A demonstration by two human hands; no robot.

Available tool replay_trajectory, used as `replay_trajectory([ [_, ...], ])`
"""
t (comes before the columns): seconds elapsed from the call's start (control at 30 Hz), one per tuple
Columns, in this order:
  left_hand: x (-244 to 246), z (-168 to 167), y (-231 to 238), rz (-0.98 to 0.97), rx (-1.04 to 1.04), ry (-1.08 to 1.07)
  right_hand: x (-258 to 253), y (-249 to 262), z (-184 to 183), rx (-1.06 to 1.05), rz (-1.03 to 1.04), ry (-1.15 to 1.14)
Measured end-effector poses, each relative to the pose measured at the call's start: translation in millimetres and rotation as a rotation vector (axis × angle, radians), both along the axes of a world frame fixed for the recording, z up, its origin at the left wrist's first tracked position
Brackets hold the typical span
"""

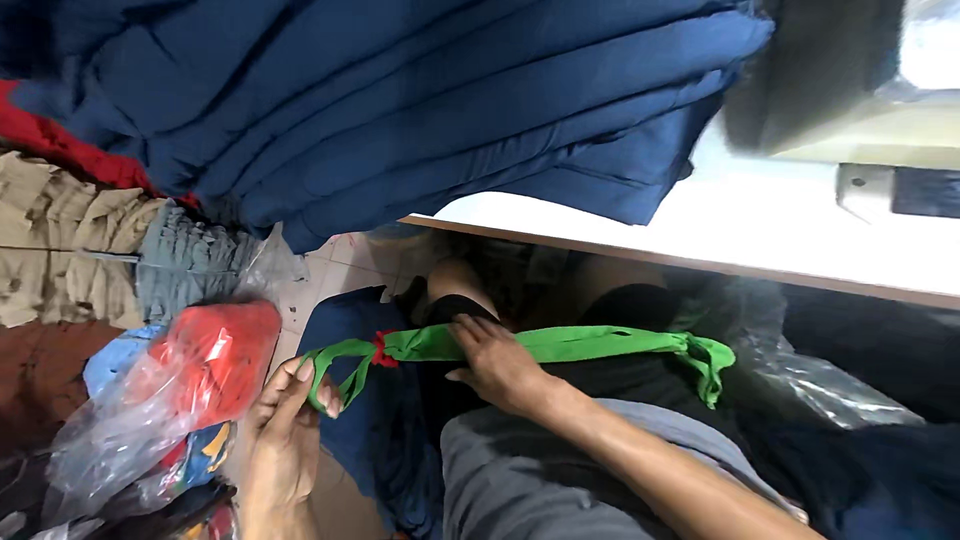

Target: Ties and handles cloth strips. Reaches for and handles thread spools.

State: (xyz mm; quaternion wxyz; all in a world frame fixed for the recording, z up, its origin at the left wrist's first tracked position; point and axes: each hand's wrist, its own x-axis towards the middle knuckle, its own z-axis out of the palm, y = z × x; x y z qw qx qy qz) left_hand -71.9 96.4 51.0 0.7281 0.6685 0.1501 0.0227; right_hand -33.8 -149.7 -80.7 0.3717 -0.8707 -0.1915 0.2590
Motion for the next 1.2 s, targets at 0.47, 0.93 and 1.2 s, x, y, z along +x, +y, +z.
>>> replay_trajectory([
  [0.47, -11, 39, -20, -0.436, -0.027, -0.105, -10, 29, 43, 0.648, -0.040, -0.302],
  [0.93, -1, 53, -20, -0.316, -0.165, -0.079, -13, -7, 63, 0.474, -0.165, -0.306],
  [1.2, -4, 76, -32, -0.354, 0.076, -0.113, -1, -22, 68, 0.221, -0.427, -0.316],
])
